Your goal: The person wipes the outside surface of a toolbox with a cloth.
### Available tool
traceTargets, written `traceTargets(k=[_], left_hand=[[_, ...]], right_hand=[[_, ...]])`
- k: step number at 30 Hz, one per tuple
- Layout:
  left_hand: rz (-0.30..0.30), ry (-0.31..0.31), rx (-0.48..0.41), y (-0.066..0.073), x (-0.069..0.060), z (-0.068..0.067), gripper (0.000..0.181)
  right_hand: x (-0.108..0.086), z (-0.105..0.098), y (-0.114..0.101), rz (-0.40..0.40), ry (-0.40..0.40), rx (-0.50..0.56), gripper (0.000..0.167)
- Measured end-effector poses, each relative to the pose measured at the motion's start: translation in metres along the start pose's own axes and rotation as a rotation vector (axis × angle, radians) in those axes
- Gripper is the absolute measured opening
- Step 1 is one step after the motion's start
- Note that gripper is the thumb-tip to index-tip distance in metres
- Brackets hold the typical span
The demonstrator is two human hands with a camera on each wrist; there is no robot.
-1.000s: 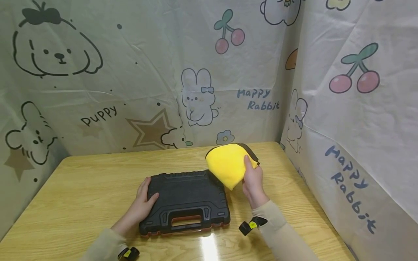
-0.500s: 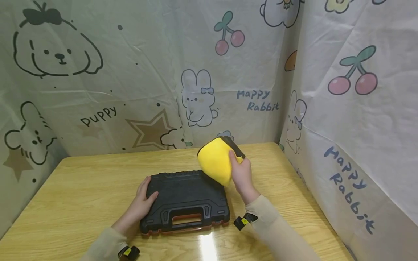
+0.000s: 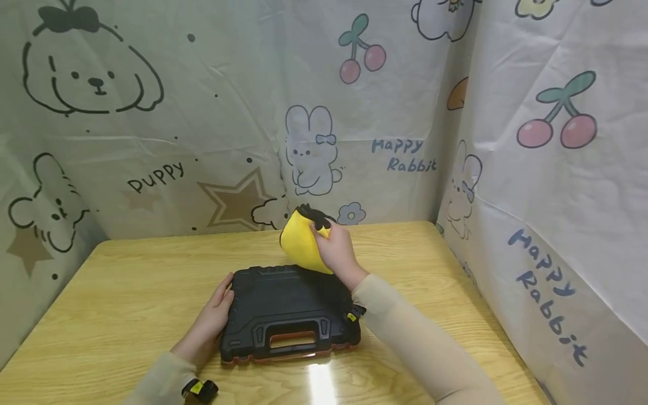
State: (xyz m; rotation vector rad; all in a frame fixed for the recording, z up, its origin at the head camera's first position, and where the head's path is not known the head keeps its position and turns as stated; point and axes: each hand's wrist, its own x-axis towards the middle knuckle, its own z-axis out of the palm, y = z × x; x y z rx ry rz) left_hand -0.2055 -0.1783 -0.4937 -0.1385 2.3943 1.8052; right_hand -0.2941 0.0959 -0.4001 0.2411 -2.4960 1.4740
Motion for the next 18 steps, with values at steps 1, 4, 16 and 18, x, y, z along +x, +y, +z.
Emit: traceTargets(k=[1,4,16,18], left_hand=[[0.003,0.0,-0.005,0.0,0.0,0.0,0.057],[0.021,-0.002,-0.024,-0.002,0.0,0.0,0.057],[0.045,0.002,-0.052,-0.005,0.0,0.002,0.057],[0.03,0.008,-0.047,-0.005,0.0,0.002,0.057]], right_hand=[[0.002,0.004,-0.002,-0.042,-0.011,-0.036,0.035],[0.004,0.017,-0.008,-0.152,-0.042,-0.128,0.027],[-0.02,0.064,-0.033,-0.557,-0.365,-0.601,0.043],[-0.025,0.072,-0.036,-0.622,-0.399,-0.698,0.042]])
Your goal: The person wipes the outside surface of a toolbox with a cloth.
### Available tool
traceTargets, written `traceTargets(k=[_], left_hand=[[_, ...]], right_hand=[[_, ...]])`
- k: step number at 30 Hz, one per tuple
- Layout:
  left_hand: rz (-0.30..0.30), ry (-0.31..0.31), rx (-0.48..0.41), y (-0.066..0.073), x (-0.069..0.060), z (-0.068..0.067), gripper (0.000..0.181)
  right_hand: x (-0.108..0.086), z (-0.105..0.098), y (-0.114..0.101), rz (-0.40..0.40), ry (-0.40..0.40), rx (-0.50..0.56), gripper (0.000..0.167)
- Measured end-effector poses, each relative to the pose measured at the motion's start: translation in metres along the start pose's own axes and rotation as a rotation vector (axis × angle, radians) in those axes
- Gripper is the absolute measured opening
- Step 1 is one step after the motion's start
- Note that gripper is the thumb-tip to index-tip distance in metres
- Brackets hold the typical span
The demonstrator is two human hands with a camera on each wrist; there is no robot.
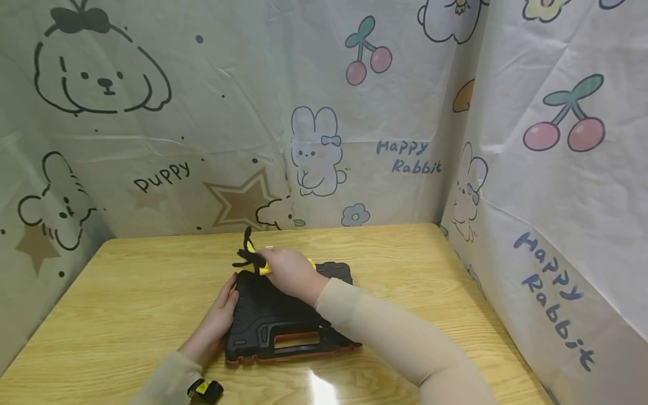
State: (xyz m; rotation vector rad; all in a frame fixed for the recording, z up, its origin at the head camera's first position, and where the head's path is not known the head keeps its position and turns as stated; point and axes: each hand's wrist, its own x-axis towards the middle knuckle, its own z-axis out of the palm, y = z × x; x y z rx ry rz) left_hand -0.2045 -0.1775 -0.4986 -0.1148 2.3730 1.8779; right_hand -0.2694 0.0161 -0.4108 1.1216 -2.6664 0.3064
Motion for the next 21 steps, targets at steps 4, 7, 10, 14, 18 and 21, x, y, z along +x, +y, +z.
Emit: traceTargets(k=[4,7,10,14,18,21], left_hand=[[-0.035,0.007,0.0,0.0,0.0,0.001,0.059],[-0.042,0.007,-0.015,0.0,0.0,0.001,0.058],[-0.041,0.003,-0.027,0.0,0.001,0.001,0.057],[-0.036,-0.005,-0.029,-0.001,0.001,0.0,0.057],[-0.039,-0.011,-0.021,-0.001,0.001,0.0,0.057],[-0.045,-0.018,-0.021,-0.002,0.001,0.0,0.057]], right_hand=[[0.003,0.008,-0.016,-0.072,-0.098,-0.169,0.036],[0.004,0.013,-0.027,-0.103,-0.191,-0.242,0.028],[0.005,0.015,-0.036,-0.118,-0.264,-0.295,0.024],[0.008,0.017,-0.042,-0.11,-0.307,-0.359,0.024],[0.01,0.017,-0.046,-0.114,-0.326,-0.403,0.022],[0.008,0.016,-0.048,-0.133,-0.343,-0.424,0.021]])
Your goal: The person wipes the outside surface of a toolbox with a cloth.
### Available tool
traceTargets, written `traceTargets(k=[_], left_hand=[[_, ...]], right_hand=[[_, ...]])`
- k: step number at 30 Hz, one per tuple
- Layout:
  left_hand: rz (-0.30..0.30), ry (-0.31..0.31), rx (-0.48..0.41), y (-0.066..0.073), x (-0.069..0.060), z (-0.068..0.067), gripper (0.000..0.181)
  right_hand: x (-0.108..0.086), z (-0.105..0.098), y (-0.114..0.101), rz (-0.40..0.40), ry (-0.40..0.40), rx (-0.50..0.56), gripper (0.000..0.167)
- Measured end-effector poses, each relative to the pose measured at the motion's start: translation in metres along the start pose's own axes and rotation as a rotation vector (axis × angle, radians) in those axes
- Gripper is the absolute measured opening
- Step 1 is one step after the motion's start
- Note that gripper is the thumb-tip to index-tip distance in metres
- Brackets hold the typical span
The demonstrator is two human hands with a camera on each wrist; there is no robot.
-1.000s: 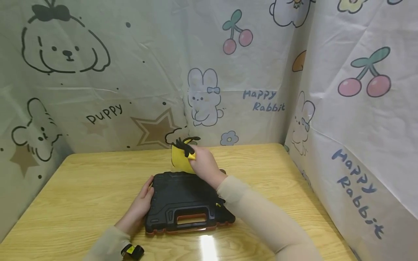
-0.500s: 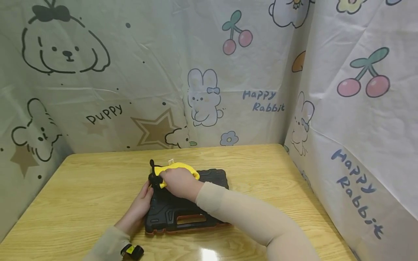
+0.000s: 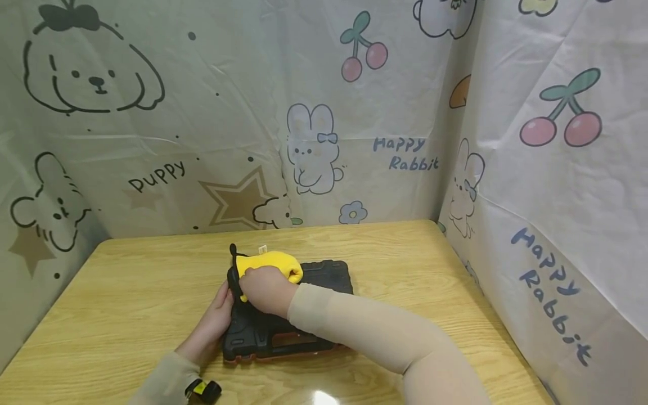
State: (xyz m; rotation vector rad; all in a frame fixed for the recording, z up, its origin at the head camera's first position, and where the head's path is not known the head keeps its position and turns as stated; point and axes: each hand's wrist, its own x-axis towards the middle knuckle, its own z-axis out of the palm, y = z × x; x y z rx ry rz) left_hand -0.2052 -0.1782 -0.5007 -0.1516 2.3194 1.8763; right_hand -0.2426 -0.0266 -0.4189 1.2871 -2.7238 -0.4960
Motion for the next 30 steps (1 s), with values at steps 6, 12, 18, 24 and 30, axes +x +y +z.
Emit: traceTargets(k=[6,12,18,24,30], left_hand=[[-0.005,-0.005,-0.026,0.0,0.0,0.001,0.057],[-0.022,0.0,-0.044,0.001,-0.002,0.002,0.06],[-0.036,0.013,-0.062,0.0,-0.002,0.002,0.063],[-0.01,0.004,-0.099,-0.004,0.0,0.002,0.063],[0.035,-0.018,-0.113,-0.003,-0.001,0.0,0.064]], right_hand=[[-0.012,0.003,-0.006,-0.018,-0.01,-0.018,0.027],[-0.028,0.005,-0.014,-0.061,0.003,-0.112,0.039],[-0.048,0.003,-0.024,-0.115,0.037,-0.188,0.045],[-0.071,-0.001,-0.033,-0.185,0.069,-0.207,0.044],[-0.092,-0.003,-0.038,-0.243,0.091,-0.133,0.049]])
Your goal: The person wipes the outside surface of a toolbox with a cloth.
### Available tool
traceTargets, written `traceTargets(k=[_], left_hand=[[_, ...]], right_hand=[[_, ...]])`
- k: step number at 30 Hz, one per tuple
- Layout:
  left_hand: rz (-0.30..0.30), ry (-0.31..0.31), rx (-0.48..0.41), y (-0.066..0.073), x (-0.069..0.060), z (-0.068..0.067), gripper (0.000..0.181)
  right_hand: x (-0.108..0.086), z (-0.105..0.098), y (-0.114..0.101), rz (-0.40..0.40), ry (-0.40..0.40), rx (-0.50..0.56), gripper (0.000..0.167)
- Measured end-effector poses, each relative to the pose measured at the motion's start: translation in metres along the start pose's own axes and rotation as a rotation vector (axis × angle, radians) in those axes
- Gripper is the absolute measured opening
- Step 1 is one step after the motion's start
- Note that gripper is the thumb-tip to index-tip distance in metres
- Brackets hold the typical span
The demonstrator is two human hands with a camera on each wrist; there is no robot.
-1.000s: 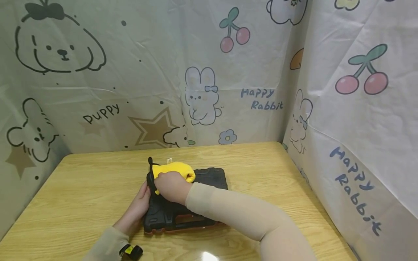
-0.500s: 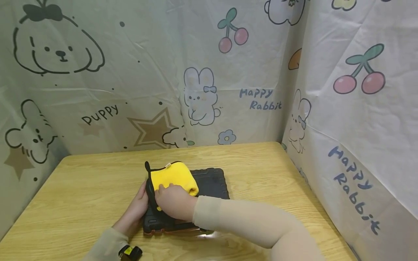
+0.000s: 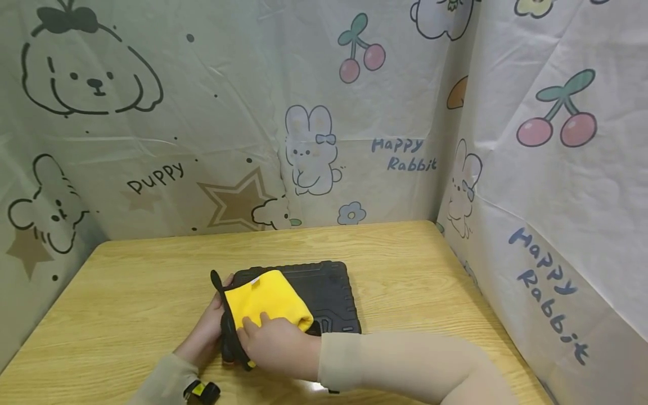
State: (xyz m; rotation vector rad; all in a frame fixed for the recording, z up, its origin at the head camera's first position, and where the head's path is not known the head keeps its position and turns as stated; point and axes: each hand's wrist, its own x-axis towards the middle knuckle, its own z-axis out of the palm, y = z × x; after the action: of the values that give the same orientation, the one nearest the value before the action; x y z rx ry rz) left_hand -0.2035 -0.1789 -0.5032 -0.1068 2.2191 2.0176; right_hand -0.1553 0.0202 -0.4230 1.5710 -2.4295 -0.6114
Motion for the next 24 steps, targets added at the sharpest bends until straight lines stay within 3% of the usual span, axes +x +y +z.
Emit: traceTargets(k=[6,8,12,14,15,16,19,20,22,23,24], left_hand=[[0.032,-0.016,0.085,-0.002,0.003,-0.002,0.061],[0.076,-0.004,0.14,-0.004,0.005,-0.003,0.06],[0.384,0.087,0.289,-0.029,0.019,-0.006,0.053],[0.505,0.111,0.312,-0.051,0.031,-0.011,0.053],[0.604,0.127,0.317,-0.069,0.043,-0.015,0.052],[0.64,0.118,0.301,-0.085,0.052,-0.019,0.054],[0.624,0.086,0.283,-0.118,0.075,-0.028,0.059],[0.619,0.095,0.302,-0.121,0.079,-0.029,0.058],[0.682,0.127,0.327,-0.129,0.089,-0.029,0.057],[0.661,0.133,0.357,-0.127,0.09,-0.029,0.057],[0.597,0.11,0.348,-0.119,0.084,-0.028,0.057]], right_hand=[[-0.019,-0.002,-0.005,-0.086,0.025,-0.005,0.049],[-0.023,-0.003,-0.007,-0.105,0.021,0.013,0.047],[-0.03,-0.004,-0.01,-0.128,0.04,0.051,0.043],[-0.032,-0.004,-0.01,-0.134,0.054,0.059,0.042],[-0.032,-0.003,-0.01,-0.133,0.062,0.058,0.042],[-0.033,-0.003,-0.01,-0.131,0.069,0.057,0.042],[-0.033,-0.002,-0.007,-0.119,0.073,0.076,0.044],[-0.032,-0.001,-0.006,-0.111,0.075,0.085,0.045],[-0.031,0.0,-0.004,-0.096,0.081,0.092,0.046],[-0.03,0.001,-0.003,-0.088,0.082,0.095,0.046],[-0.029,0.002,-0.002,-0.079,0.084,0.098,0.046]])
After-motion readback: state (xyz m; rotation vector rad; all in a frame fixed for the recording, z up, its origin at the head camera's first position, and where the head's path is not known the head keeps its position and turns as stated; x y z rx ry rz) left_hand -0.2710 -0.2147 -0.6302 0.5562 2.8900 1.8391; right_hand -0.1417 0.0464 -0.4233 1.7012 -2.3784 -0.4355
